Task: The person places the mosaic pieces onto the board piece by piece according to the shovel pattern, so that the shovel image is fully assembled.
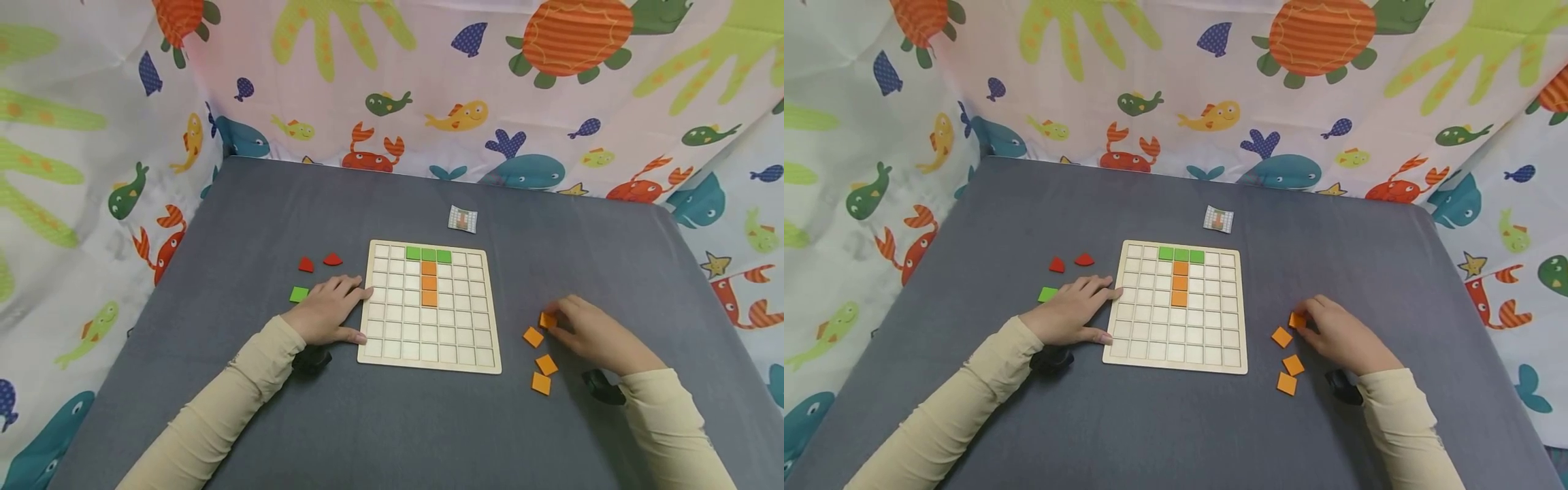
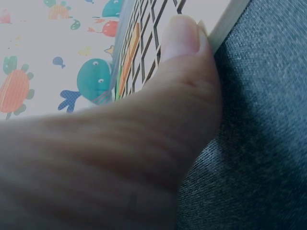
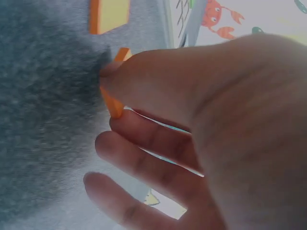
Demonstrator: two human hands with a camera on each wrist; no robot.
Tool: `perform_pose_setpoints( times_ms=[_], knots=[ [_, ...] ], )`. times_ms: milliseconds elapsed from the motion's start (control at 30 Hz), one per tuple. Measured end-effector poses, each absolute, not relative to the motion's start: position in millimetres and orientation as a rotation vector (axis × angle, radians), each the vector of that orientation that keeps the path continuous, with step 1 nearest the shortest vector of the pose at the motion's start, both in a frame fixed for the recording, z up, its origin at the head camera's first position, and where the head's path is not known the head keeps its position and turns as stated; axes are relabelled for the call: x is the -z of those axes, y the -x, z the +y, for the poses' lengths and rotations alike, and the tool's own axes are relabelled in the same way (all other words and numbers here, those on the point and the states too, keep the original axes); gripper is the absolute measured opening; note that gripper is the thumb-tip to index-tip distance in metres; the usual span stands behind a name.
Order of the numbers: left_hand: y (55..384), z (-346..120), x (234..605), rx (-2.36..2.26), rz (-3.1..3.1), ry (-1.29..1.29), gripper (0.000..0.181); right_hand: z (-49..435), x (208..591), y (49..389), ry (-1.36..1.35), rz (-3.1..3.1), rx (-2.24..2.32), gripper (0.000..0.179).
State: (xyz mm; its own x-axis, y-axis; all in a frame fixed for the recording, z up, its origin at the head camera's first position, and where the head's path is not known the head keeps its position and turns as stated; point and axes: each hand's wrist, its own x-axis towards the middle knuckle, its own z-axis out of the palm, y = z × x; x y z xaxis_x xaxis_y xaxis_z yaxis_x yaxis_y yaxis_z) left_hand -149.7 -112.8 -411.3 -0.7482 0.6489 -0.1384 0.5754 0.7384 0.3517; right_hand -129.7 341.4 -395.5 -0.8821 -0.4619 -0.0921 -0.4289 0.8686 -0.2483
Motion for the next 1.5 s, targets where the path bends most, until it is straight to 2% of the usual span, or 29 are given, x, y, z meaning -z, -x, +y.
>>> perform_pose_setpoints(
  times_ms=[200, 400, 833, 1067, 1233, 1500],
  knots=[
    [149.4, -112.5, 414.6, -0.416, 2.692, -0.970, 0.082, 328.3, 389.8, 132.9, 0.659, 2.906, 0.403, 0.018],
    [148.6, -111.5, 418.8, -0.412, 2.690, -0.965, 0.083, 294.6, 385.3, 137.3, 0.705, 2.882, 0.534, 0.018],
    [151.2, -110.6, 415.6, -0.403, 2.698, -0.976, 0.083, 221.2, 387.0, 158.8, 0.984, 2.779, 0.526, 0.019],
    [151.2, -111.2, 414.7, -0.402, 2.695, -0.972, 0.083, 191.2, 397.5, 155.2, 1.169, 2.769, 0.495, 0.020],
    [150.8, -111.7, 412.8, -0.394, 2.690, -0.952, 0.083, 177.9, 407.7, 151.9, 1.349, 2.820, 0.427, 0.020],
    [151.3, -113.1, 412.3, -0.401, 2.699, -0.947, 0.083, 168.4, 411.0, 153.8, 1.398, 2.813, 0.424, 0.017]
  ],
)
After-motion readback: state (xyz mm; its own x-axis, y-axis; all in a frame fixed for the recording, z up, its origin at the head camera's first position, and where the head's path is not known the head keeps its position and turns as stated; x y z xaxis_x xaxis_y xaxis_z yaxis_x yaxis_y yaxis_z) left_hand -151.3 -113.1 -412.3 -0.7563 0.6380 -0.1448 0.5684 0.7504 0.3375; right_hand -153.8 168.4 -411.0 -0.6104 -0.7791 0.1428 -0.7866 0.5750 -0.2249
